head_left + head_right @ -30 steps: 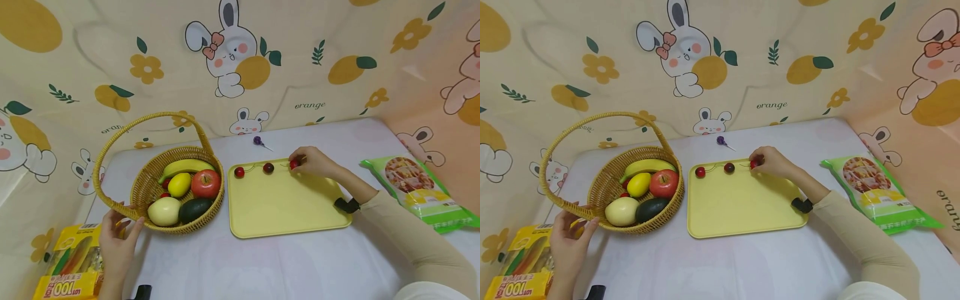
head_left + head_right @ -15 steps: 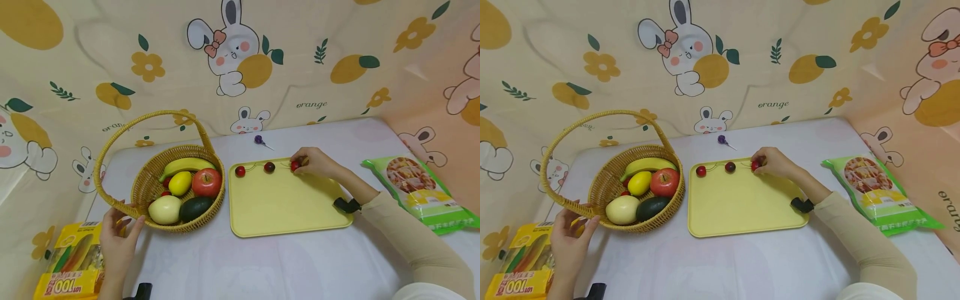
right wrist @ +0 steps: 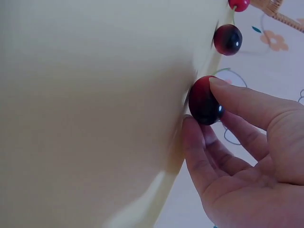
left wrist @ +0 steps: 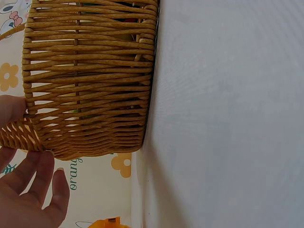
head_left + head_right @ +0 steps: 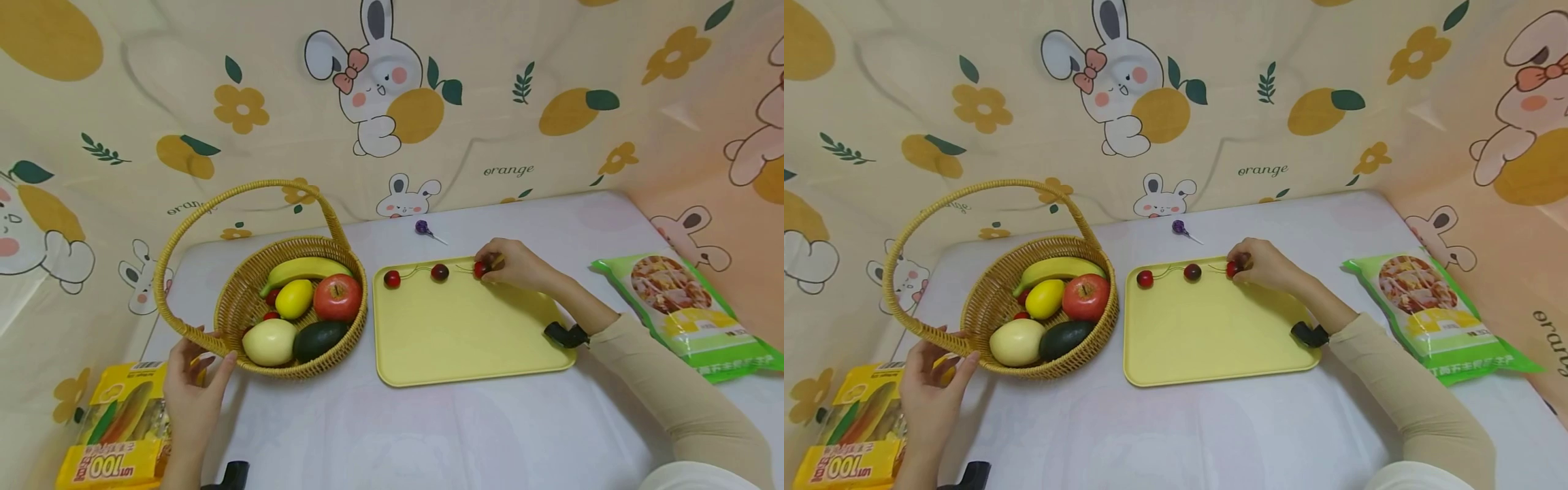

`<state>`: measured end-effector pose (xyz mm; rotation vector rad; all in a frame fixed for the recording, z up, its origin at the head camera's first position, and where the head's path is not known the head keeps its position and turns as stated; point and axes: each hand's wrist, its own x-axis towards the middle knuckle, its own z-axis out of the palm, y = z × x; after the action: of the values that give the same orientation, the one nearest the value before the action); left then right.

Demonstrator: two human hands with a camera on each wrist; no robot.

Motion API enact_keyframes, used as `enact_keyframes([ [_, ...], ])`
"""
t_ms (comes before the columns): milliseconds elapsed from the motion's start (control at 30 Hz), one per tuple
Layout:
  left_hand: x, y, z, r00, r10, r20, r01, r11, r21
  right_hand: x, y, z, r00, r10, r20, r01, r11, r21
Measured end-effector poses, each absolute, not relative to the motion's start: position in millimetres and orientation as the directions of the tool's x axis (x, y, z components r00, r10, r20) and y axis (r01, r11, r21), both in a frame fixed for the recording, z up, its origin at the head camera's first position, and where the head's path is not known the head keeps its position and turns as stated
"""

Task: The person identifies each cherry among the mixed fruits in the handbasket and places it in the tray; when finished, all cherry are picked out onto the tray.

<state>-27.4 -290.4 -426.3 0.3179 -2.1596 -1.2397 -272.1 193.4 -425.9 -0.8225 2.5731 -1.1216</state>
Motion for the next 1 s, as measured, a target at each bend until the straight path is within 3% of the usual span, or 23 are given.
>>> enact_keyframes([
  [267, -28, -287, -425, -0.783, -0.486, 0.389, 0.091, 0.529, 0.843, -268, 196, -422, -0.826, -0.562, 0.044, -0.428, 0.575, -0.697],
  [467, -27, -285, -424, -0.785, -0.480, 0.392, 0.103, 0.523, 0.846, -258, 171, -400, -0.791, -0.573, 0.213, -0.576, 0.580, -0.576],
  [600, -27, -286, -424, -0.783, -0.486, 0.388, 0.094, 0.525, 0.846, -252, 123, -375, -0.691, -0.642, 0.332, -0.686, 0.438, -0.581],
  [733, -27, -288, -425, -0.781, -0.493, 0.383, 0.088, 0.520, 0.850, -245, 59, -352, -0.552, -0.736, 0.392, -0.775, 0.280, -0.566],
  [1000, -28, -290, -425, -0.769, -0.475, 0.427, 0.145, 0.520, 0.841, -226, -68, -317, -0.304, -0.930, 0.206, -0.805, 0.136, -0.577],
])
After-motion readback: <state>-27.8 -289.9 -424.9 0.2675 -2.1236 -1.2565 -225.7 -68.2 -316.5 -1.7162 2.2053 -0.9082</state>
